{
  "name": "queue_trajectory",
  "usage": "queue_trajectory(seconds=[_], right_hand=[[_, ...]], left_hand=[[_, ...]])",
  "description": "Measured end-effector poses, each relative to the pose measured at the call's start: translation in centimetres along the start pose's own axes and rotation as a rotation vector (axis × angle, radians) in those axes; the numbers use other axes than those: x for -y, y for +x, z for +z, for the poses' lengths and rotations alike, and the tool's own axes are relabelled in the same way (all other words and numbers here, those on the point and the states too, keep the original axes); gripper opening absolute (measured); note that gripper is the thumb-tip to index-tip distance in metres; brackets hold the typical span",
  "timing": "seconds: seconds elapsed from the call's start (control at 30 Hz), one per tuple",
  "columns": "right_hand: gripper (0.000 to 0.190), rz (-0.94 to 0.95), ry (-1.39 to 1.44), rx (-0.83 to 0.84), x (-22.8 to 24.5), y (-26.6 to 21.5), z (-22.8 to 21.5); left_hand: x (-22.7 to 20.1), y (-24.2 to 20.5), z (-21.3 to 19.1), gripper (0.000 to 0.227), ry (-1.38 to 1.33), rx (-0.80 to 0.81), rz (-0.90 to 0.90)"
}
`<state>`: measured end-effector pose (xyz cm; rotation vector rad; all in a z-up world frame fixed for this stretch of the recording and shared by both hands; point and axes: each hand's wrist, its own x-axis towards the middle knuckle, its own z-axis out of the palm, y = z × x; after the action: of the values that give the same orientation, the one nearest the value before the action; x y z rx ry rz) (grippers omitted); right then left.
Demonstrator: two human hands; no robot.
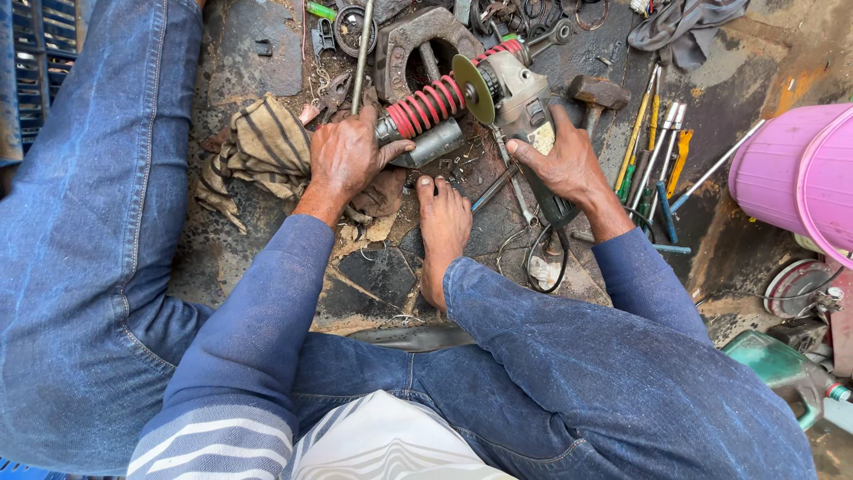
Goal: The person sits on the floor and uses an angle grinder to cut and clean a red coil spring shock absorber held in a bench vise. The person then uses a hammer to strike the spring assembly and continues to adjust the part by hand.
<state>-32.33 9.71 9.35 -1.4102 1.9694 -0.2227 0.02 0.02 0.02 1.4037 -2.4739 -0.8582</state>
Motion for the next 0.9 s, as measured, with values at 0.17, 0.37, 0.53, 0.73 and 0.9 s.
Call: queue_trajectory(seconds=[0.17,0.37,0.53,0.73,0.9], right_hand=[[0.098,-0.006,-0.013,0.0,0.6,-0.3,-0.1],[0.09,0.055,-0.047,0.012,1.9,-0.5,-0.6],[0.082,0.11,-0.072,0.037,1.7,-0.7,-0.4],[0.081,0.077,0.064,-0.055,1.4,-0.3,-1.5],[0.079,0.182,0.443,-0.197,-1.4,-3.6,-3.7]], left_hand=[[-0.2,0.1,-0.2,0.072,0.003,-0.007,0.0],[-0.6,0.2,-0.4,0.073,0.007,0.058,-0.055],[-0.2,-0.1,0.7,0.07,-0.037,0.005,-0.037],[-0.3,0.3,0.8,0.072,0.01,-0.05,-0.026],[-0.4,0.4,1.6,0.072,-0.148,-0.063,-0.095]])
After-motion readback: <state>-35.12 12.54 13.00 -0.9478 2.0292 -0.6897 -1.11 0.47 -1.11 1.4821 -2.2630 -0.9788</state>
